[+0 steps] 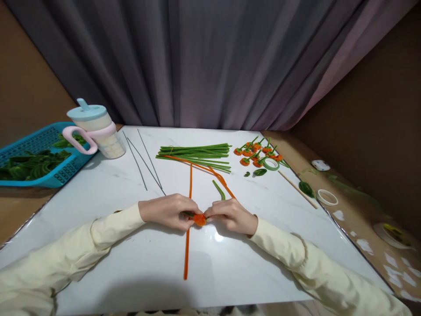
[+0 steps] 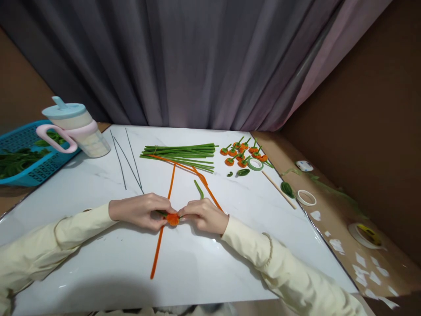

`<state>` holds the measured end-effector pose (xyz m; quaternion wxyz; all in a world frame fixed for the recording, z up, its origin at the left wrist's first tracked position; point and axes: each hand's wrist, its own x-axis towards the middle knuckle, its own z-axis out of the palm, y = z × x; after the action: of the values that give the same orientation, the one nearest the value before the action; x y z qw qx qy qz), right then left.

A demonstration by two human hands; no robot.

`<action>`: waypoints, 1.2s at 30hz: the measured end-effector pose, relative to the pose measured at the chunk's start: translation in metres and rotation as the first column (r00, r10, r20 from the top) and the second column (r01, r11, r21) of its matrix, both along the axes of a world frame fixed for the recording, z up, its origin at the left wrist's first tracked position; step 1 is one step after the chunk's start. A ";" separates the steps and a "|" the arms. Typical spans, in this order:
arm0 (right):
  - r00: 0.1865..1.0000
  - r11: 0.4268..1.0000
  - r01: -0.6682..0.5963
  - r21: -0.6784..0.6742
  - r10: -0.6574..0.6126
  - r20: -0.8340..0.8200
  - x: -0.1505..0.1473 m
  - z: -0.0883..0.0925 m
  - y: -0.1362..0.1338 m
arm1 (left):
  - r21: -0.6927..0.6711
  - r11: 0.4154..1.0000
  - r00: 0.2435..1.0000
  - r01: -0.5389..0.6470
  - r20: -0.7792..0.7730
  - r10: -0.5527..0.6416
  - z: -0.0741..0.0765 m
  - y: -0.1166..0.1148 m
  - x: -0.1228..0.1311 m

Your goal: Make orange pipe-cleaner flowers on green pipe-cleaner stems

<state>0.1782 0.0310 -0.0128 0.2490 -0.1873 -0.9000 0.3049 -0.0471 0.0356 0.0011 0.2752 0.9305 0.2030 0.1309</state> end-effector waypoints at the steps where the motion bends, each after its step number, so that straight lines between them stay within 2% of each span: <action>1: 1.000 1.000 0.000 0.008 0.001 -0.002 0.000 -0.001 0.000 | -0.001 1.000 1.000 0.001 0.000 -0.001 0.000 0.000 0.000; 5: 0.999 0.995 0.034 0.090 -0.034 -0.003 0.002 -0.007 0.001 | 0.013 1.000 1.000 -0.024 -0.012 0.024 0.000 0.001 -0.001; 10: 0.982 0.972 0.189 0.138 -0.189 -0.014 0.001 -0.012 -0.001 | 0.077 0.990 0.993 -0.120 0.011 0.119 -0.002 0.001 -0.002; 16: 0.992 0.970 0.049 0.238 -0.075 0.103 -0.002 -0.012 -0.002 | 0.199 0.974 0.994 -0.110 0.029 0.107 -0.006 -0.001 -0.001; 21: 0.992 0.967 0.034 0.254 -0.064 0.112 -0.002 -0.012 -0.001 | 0.219 0.973 0.997 -0.078 0.032 0.073 -0.004 0.000 -0.001; 27: 0.991 0.972 0.032 0.231 -0.061 0.122 -0.001 -0.012 0.000 | 0.179 0.982 0.998 -0.065 0.036 0.059 -0.006 0.002 -0.003; 33: 0.995 0.989 0.001 0.149 -0.016 0.097 0.002 -0.010 0.001 | 0.108 0.992 0.997 -0.067 0.050 0.062 -0.007 0.002 -0.003; 36: 0.992 0.984 0.022 0.177 -0.043 0.116 0.001 -0.007 0.000 | 0.075 0.992 0.994 -0.097 0.049 0.094 -0.006 0.002 -0.002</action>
<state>0.1791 0.0309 -0.0201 0.2153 -0.1971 -0.9334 0.2086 -0.0489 0.0373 -0.0046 0.2369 0.9265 0.2357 0.1728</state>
